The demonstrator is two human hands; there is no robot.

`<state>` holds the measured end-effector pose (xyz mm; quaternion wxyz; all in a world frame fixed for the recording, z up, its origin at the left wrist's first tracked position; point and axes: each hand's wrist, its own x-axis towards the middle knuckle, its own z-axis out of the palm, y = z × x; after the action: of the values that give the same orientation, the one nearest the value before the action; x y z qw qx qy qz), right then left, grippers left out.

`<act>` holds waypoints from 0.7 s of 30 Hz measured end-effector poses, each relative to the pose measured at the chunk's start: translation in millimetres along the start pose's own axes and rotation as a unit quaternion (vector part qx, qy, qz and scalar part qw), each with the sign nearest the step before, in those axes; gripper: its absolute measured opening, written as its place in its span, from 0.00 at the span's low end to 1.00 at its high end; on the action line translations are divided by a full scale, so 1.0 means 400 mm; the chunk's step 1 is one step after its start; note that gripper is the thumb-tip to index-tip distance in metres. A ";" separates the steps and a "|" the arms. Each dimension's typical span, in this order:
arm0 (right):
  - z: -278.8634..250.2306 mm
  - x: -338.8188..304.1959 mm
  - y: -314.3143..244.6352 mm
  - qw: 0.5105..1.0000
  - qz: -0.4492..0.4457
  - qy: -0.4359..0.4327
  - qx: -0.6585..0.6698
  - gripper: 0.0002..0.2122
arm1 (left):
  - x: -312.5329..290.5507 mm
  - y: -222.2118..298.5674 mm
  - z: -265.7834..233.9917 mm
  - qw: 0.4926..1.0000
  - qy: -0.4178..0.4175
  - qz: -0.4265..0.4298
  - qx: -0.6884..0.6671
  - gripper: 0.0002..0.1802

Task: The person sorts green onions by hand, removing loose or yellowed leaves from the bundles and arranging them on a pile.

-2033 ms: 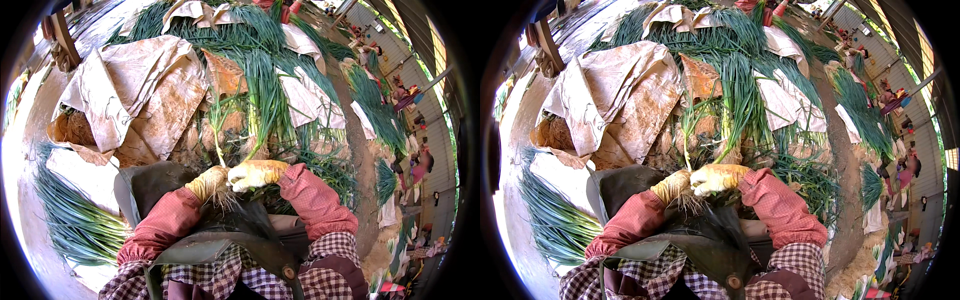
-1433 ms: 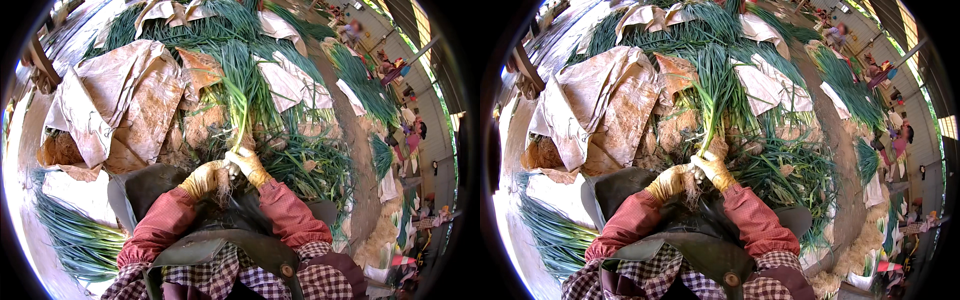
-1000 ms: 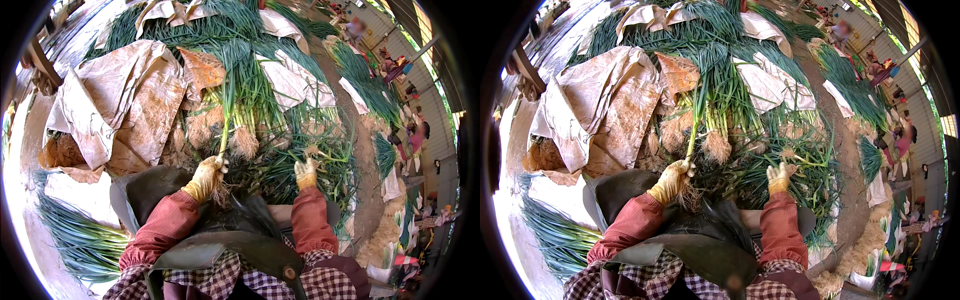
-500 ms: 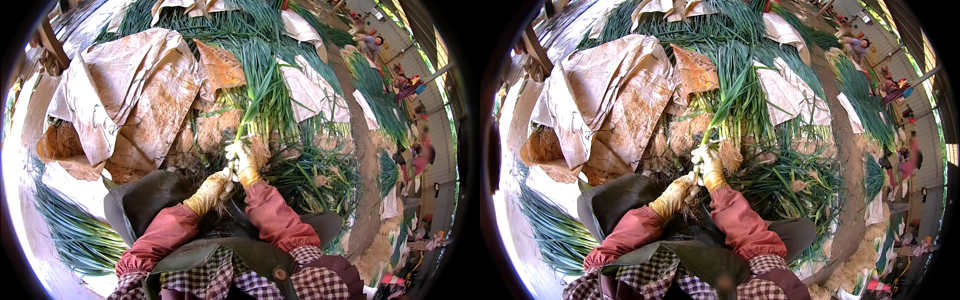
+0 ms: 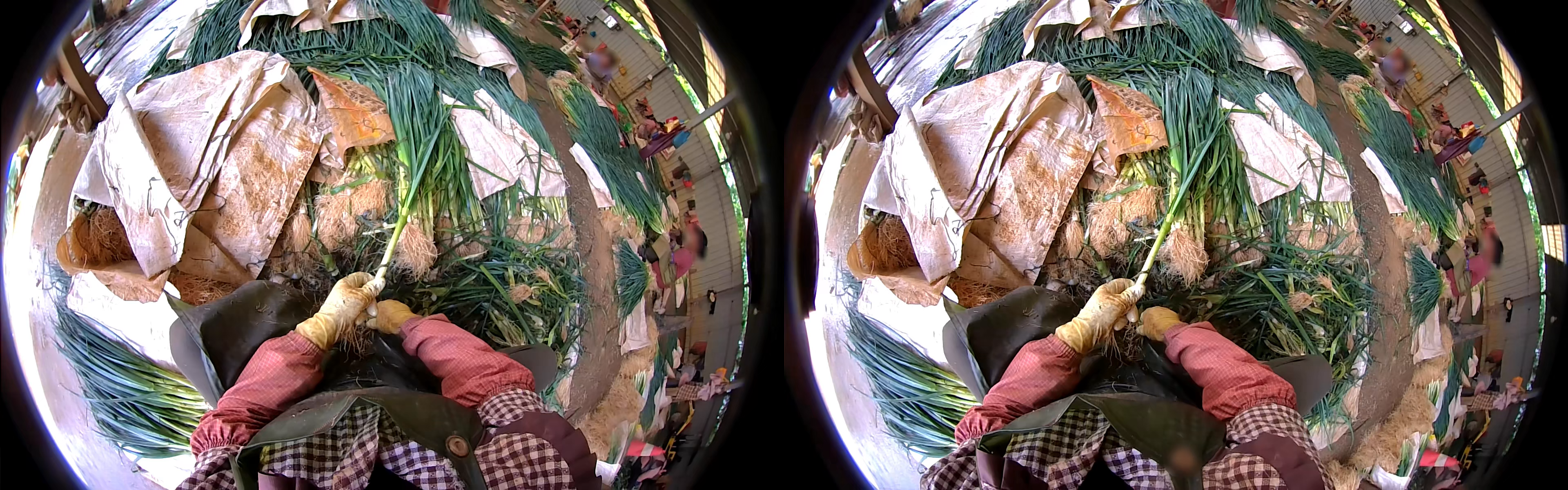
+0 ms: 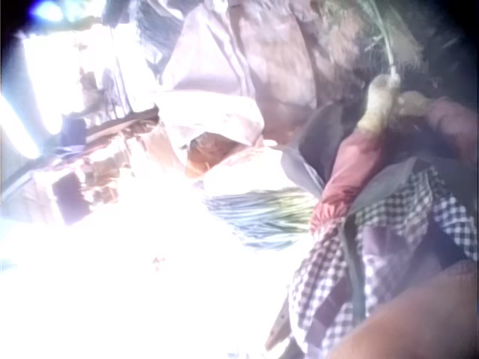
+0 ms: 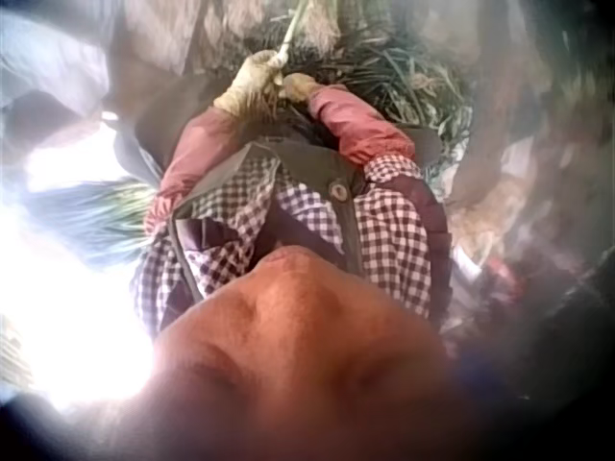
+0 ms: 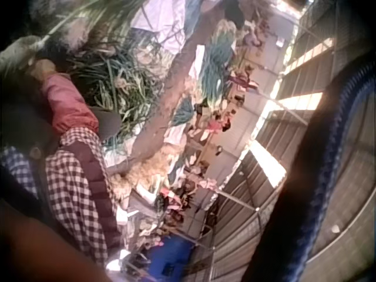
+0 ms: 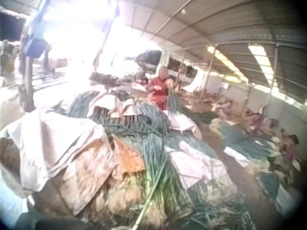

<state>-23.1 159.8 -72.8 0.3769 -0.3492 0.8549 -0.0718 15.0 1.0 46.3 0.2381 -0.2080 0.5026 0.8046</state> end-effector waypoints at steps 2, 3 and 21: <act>-0.043 -0.009 0.034 0.889 0.087 0.077 0.443 0.22 | -0.016 0.006 0.012 0.999 -0.031 0.000 0.030 0.08; -0.102 -0.020 0.068 0.753 0.028 0.091 0.651 0.23 | -0.019 -0.004 0.015 0.999 -0.045 0.004 0.030 0.08; -0.300 -0.168 0.005 0.551 0.035 0.257 0.793 0.18 | -0.013 -0.061 0.030 0.991 -0.023 0.132 0.027 0.04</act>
<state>-75.8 188.1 51.2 0.2673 0.1549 0.5233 -0.7942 32.5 20.3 37.0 0.1468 -0.1154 0.5415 0.8197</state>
